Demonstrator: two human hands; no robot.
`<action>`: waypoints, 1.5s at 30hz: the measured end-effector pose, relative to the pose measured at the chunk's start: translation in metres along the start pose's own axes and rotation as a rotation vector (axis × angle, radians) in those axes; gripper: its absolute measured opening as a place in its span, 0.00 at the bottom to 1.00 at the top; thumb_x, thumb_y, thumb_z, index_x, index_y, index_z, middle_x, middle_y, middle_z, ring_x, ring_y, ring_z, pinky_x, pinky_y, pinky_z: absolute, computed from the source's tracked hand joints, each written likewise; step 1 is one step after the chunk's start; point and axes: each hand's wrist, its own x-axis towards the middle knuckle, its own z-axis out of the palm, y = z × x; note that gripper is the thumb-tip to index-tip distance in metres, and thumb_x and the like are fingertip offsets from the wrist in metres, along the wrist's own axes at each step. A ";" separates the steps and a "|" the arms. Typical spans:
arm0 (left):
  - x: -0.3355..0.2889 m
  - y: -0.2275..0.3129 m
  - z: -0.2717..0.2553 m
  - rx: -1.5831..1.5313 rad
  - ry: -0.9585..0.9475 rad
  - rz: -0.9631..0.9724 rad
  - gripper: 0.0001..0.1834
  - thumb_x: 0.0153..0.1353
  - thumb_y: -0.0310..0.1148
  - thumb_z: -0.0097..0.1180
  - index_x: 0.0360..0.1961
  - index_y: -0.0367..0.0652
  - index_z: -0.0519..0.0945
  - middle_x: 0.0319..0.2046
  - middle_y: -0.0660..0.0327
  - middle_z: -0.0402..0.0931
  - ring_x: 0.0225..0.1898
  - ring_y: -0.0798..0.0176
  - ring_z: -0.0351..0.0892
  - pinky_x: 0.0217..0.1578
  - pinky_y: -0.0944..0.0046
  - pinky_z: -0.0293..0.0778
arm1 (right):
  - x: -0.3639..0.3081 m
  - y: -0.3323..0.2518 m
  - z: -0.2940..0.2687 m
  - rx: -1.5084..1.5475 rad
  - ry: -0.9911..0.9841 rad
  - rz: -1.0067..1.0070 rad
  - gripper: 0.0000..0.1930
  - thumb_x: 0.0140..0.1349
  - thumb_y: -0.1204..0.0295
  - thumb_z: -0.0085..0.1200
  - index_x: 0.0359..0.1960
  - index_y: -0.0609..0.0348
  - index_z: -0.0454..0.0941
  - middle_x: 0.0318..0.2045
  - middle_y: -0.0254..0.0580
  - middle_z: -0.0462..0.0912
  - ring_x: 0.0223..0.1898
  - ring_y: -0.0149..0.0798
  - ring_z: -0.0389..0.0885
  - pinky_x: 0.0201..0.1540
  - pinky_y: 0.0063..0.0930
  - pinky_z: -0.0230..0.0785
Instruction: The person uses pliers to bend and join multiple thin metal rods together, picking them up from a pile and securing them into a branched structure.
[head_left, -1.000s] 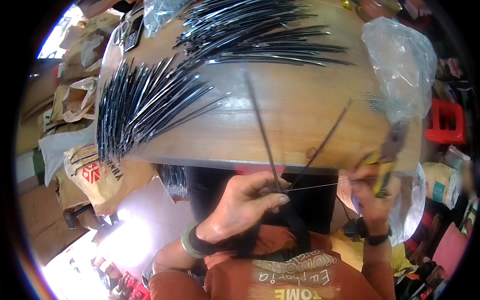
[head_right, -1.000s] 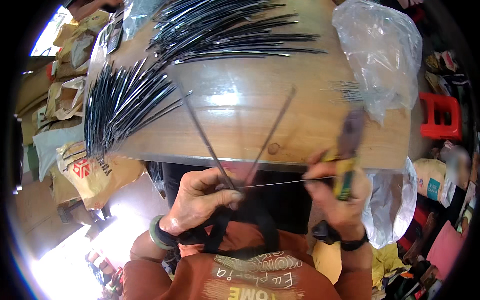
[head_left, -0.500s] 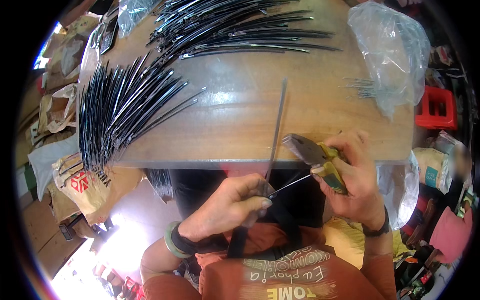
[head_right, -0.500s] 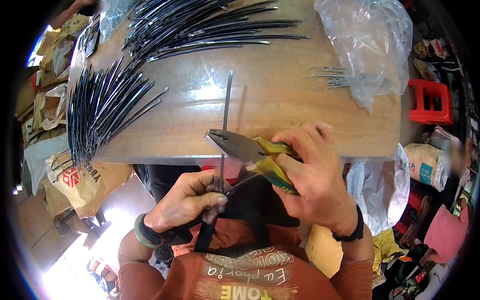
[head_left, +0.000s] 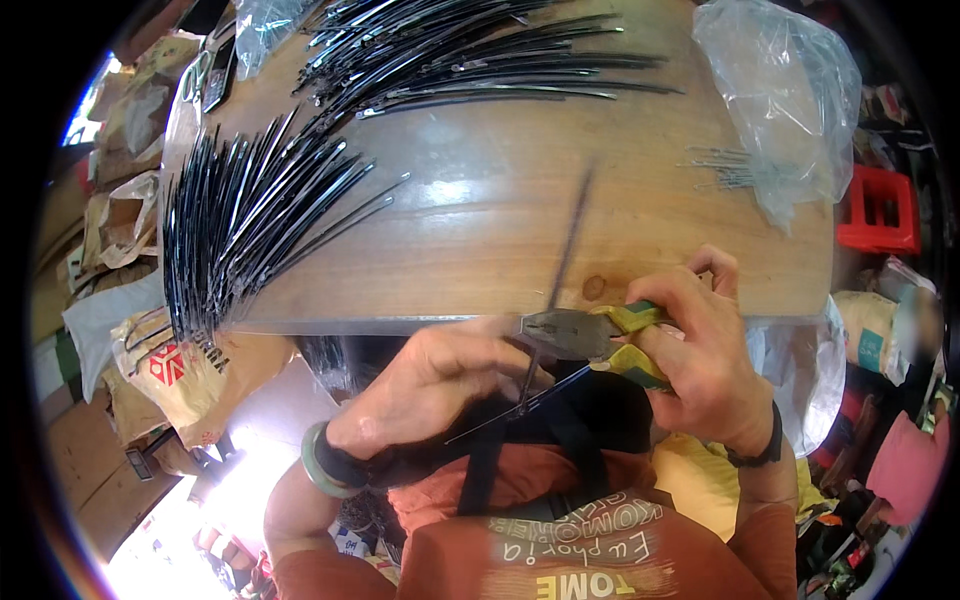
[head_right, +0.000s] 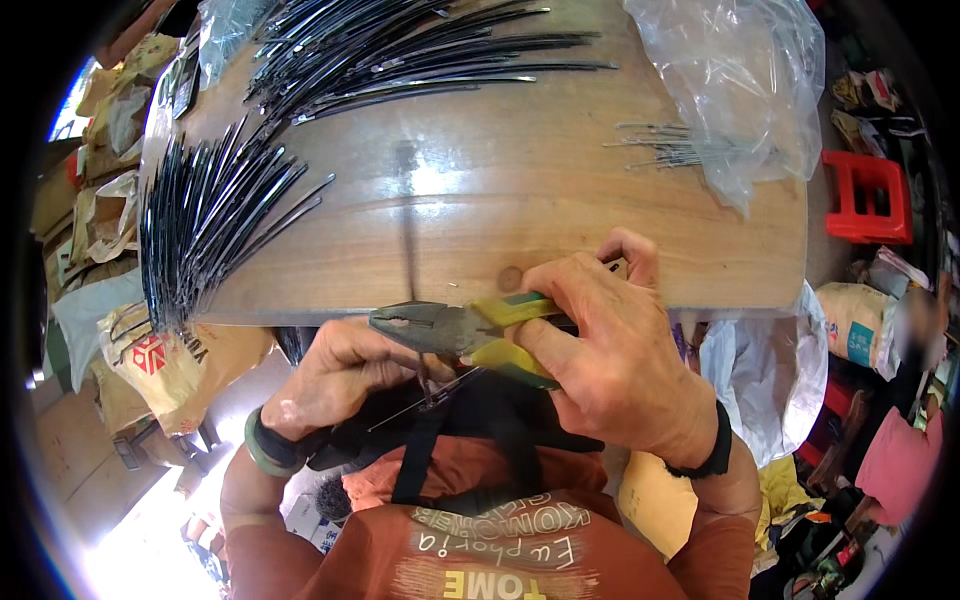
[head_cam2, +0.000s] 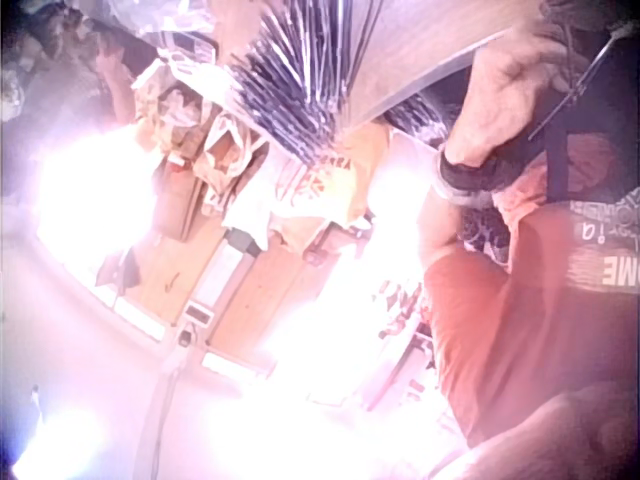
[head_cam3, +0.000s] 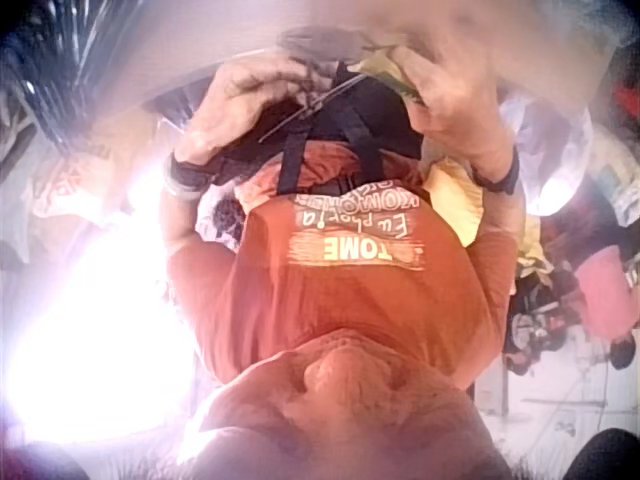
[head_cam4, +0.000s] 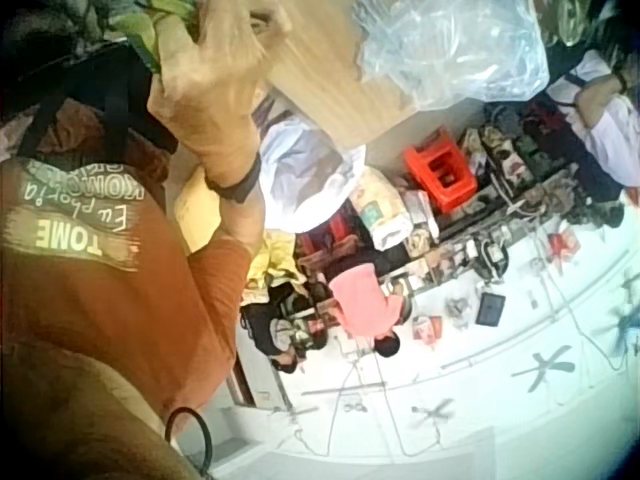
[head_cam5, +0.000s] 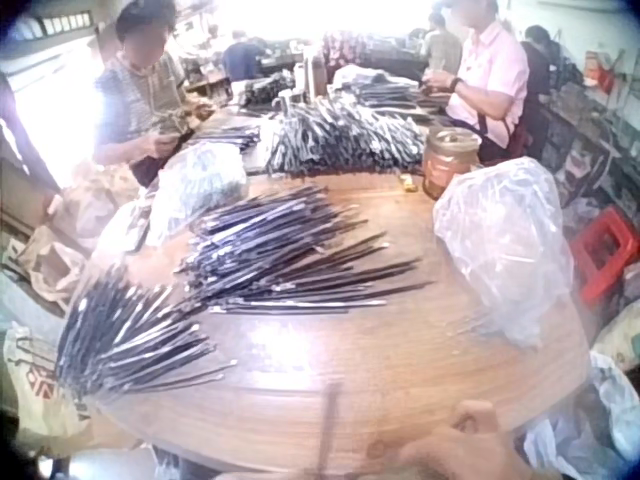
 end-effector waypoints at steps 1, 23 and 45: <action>0.002 0.001 -0.002 0.028 -0.004 0.063 0.21 0.59 0.13 0.47 0.55 0.30 0.74 0.41 0.56 0.79 0.43 0.66 0.79 0.46 0.67 0.75 | 0.002 -0.002 0.001 0.002 0.003 -0.003 0.10 0.40 0.76 0.60 0.29 0.59 0.81 0.35 0.41 0.77 0.35 0.40 0.78 0.49 0.44 0.55; -0.002 -0.004 0.048 -0.537 0.305 0.153 0.04 0.67 0.23 0.52 0.41 0.34 0.74 0.25 0.66 0.72 0.21 0.78 0.66 0.19 0.76 0.60 | -0.035 -0.017 0.011 0.362 -0.061 0.407 0.16 0.41 0.76 0.68 0.36 0.59 0.82 0.45 0.45 0.77 0.43 0.51 0.78 0.46 0.38 0.70; -0.019 -0.012 0.033 -0.297 0.652 0.206 0.02 0.63 0.24 0.51 0.35 0.38 0.72 0.19 0.61 0.69 0.14 0.71 0.63 0.14 0.71 0.58 | 0.000 -0.022 0.026 0.333 -0.269 0.075 0.18 0.49 0.70 0.65 0.39 0.68 0.76 0.42 0.52 0.76 0.37 0.50 0.79 0.37 0.37 0.75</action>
